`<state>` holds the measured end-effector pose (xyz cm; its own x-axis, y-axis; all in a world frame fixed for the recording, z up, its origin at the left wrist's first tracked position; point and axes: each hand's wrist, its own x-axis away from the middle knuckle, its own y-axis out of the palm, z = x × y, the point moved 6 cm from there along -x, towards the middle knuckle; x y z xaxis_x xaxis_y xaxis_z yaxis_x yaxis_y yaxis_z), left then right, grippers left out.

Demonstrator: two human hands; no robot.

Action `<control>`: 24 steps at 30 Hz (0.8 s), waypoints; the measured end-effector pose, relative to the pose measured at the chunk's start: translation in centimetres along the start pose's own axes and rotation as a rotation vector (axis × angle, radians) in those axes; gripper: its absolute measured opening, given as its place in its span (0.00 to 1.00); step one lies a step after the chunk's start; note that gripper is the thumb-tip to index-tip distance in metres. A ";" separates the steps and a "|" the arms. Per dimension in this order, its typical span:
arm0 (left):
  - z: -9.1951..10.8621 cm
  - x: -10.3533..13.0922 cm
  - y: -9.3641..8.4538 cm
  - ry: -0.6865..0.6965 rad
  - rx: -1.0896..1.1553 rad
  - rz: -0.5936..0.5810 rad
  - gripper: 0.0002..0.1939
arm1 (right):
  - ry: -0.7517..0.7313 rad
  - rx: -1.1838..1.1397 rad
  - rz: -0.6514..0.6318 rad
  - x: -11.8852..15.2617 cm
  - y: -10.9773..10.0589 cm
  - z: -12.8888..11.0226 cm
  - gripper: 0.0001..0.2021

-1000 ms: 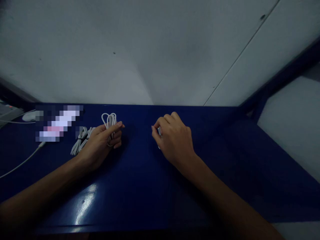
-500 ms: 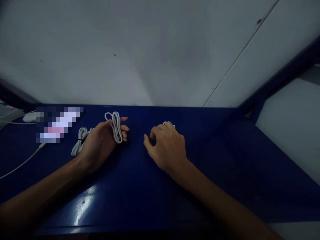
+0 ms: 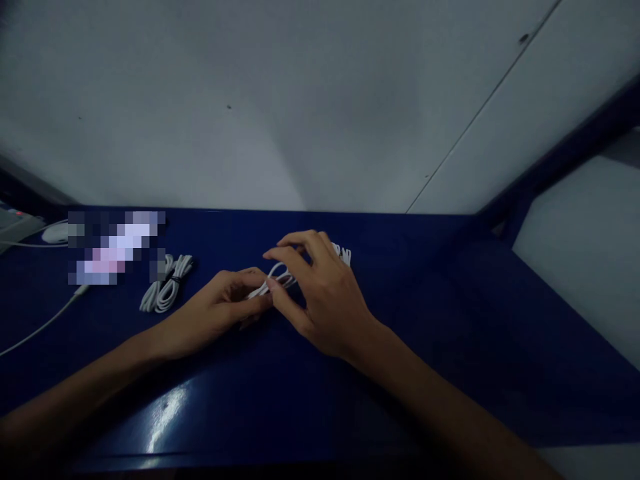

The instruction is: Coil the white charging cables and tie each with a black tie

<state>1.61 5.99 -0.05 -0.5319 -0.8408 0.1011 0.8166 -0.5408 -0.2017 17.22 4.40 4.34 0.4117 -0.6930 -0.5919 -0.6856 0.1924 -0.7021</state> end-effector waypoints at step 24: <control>1.4 0.2 -0.4 0.095 0.517 0.176 0.13 | 0.653 -0.993 -0.168 0.8 2.0 1.7 0.08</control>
<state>1.51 6.04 1.42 -0.3754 -0.9267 0.0155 0.8860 -0.3539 0.2995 17.18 5.42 1.80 0.3544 -0.9351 -0.0079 -0.9346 -0.3545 0.0303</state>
